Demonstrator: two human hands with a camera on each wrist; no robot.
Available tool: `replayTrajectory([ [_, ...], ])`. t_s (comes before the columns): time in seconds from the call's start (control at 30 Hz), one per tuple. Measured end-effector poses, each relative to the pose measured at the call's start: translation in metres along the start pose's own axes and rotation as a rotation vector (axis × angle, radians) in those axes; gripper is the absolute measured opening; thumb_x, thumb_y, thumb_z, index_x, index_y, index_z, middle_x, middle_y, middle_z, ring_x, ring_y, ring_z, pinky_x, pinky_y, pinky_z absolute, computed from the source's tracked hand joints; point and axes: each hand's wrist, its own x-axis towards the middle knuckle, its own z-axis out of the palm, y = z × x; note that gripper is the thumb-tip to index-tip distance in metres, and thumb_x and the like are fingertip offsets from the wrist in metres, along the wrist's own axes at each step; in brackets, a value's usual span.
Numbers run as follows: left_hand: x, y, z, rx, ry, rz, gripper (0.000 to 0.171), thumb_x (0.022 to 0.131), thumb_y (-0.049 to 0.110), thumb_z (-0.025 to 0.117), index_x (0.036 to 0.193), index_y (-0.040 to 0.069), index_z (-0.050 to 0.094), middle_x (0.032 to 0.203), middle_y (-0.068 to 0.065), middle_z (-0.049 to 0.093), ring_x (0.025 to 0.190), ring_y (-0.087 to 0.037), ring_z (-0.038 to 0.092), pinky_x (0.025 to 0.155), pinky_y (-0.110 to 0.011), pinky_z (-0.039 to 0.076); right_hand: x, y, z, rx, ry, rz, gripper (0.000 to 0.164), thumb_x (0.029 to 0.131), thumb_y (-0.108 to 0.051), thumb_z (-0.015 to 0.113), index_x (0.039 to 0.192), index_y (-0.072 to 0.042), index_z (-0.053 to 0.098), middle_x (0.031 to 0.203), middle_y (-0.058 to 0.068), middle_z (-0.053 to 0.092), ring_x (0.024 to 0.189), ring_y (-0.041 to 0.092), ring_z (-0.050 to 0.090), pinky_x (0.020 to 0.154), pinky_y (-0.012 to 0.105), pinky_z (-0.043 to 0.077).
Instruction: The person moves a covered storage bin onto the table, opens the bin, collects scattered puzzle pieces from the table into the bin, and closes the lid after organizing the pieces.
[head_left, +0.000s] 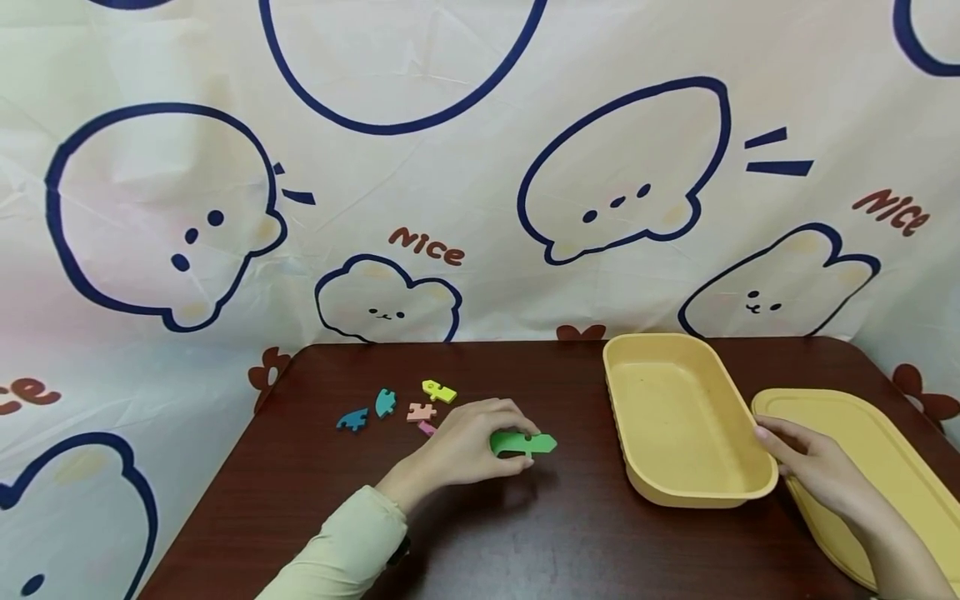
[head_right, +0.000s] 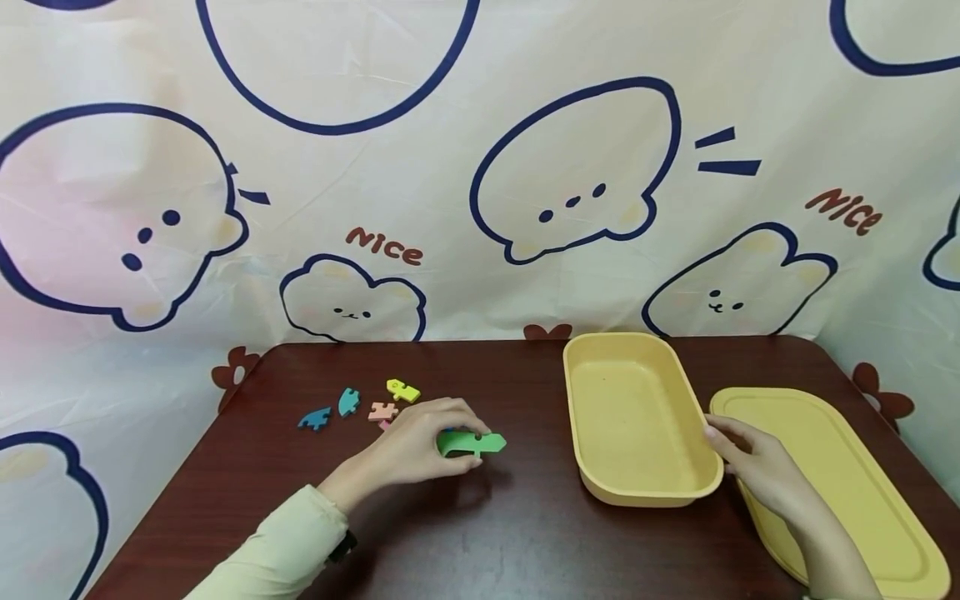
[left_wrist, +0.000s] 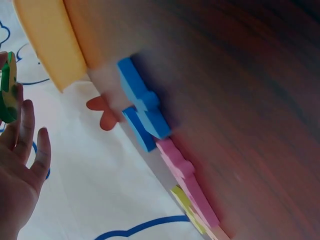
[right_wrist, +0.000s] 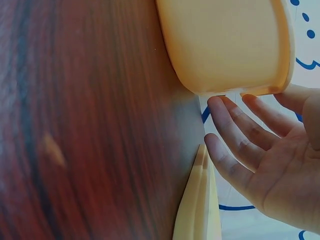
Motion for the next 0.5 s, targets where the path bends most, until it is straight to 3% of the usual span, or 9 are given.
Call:
replayTrajectory([
  [0.5,0.028,0.014,0.008,0.009,0.008,0.088,0.027,0.085,0.038,0.078,0.109,0.027,0.073,0.099,0.019,0.060,0.082,0.003,0.049,0.068,-0.014,0.042,0.000,-0.003,0.000,-0.017,0.013,-0.008,0.063,0.107,-0.036,0.042,0.142,0.015,0.037,0.127,0.033,0.054,0.076,0.006,0.061,0.063,0.026,0.048],
])
